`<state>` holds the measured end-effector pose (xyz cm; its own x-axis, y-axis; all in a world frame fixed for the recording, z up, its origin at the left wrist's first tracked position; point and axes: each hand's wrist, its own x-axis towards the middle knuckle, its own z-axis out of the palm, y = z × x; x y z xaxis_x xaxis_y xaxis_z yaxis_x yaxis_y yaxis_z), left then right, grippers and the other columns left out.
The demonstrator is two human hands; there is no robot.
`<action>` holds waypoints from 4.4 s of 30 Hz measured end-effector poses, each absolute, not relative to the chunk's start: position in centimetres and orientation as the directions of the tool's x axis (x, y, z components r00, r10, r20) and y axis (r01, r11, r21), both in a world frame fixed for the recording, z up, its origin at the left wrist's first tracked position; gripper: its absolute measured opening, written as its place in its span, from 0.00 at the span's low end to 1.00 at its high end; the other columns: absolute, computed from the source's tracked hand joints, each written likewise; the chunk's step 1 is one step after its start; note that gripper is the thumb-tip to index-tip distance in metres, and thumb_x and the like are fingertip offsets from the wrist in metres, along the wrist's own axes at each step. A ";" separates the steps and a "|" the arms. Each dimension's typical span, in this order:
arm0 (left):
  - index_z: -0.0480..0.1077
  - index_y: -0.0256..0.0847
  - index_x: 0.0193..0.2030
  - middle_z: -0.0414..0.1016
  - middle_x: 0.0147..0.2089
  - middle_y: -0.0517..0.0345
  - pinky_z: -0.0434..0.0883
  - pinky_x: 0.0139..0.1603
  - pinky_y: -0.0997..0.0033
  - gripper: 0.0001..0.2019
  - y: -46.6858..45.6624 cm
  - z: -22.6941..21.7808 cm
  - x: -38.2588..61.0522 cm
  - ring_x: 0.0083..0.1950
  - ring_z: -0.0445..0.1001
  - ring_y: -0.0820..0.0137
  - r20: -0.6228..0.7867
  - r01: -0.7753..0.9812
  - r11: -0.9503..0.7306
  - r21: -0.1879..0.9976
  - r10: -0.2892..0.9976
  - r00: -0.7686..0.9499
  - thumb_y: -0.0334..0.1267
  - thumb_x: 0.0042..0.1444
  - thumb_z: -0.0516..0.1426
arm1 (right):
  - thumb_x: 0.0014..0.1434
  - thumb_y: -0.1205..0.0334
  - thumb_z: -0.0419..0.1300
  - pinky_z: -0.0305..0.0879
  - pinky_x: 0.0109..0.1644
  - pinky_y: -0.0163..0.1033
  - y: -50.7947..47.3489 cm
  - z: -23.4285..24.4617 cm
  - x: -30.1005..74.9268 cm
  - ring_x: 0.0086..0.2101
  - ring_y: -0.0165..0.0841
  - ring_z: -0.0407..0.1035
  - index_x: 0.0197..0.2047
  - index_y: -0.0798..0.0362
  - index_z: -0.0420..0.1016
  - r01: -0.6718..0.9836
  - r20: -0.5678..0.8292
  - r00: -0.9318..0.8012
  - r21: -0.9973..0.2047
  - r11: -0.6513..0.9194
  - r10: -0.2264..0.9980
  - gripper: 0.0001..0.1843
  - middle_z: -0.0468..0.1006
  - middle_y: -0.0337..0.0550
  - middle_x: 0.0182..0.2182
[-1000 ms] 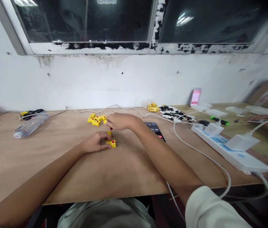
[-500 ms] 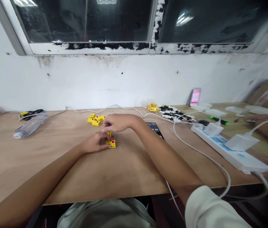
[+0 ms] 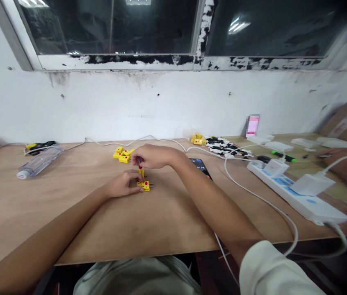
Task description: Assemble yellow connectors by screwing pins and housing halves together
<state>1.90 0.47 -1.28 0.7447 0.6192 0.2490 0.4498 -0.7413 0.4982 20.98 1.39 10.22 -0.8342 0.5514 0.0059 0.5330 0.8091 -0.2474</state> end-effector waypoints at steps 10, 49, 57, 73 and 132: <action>0.71 0.40 0.42 0.77 0.45 0.53 0.71 0.49 0.64 0.12 0.6 -1.5 1.9 0.46 0.74 0.63 0.268 0.446 -0.747 0.494 0.618 0.739 0.45 0.57 0.61 | 0.63 0.70 0.47 0.55 0.33 0.34 0.7 10.7 20.6 0.32 0.30 0.66 0.42 0.56 0.72 0.634 -0.047 -0.767 -0.212 0.744 0.640 0.12 0.77 0.45 0.36; 0.71 0.40 0.44 0.76 0.48 0.52 0.71 0.52 0.62 0.13 0.8 -1.7 1.8 0.49 0.75 0.61 0.278 0.434 -0.750 0.500 0.613 0.739 0.45 0.57 0.61 | 0.53 0.56 0.56 0.54 0.28 0.36 1.2 9.9 20.7 0.26 0.30 0.64 0.28 0.56 0.74 0.681 -0.180 -0.730 -0.266 0.682 0.659 0.12 0.77 0.42 0.26; 0.70 0.40 0.42 0.77 0.44 0.53 0.71 0.48 0.64 0.13 0.8 -1.7 1.9 0.45 0.75 0.63 0.265 0.443 -0.742 0.503 0.620 0.738 0.47 0.58 0.60 | 0.49 0.66 0.59 0.57 0.32 0.33 2.3 9.4 21.1 0.29 0.28 0.64 0.34 0.56 0.73 0.528 -0.071 -0.833 -0.399 0.750 0.548 0.07 0.75 0.39 0.30; 0.70 0.39 0.42 0.76 0.45 0.53 0.69 0.49 0.65 0.12 0.7 -1.6 1.9 0.46 0.74 0.64 0.259 0.458 -0.752 0.475 0.617 0.743 0.45 0.58 0.60 | 0.49 0.69 0.59 0.57 0.32 0.32 3.3 9.4 22.1 0.29 0.27 0.63 0.30 0.55 0.69 0.394 -0.030 -0.905 -0.435 0.810 0.425 0.03 0.69 0.35 0.27; 0.73 0.40 0.44 0.78 0.44 0.53 0.70 0.48 0.66 0.09 0.5 -1.4 2.0 0.44 0.74 0.65 0.240 0.479 -0.724 0.495 0.644 0.726 0.40 0.60 0.57 | 0.62 0.67 0.52 0.56 0.34 0.34 2.1 9.4 21.0 0.31 0.31 0.66 0.43 0.54 0.67 0.578 0.069 -0.788 -0.259 0.773 0.612 0.07 0.77 0.44 0.35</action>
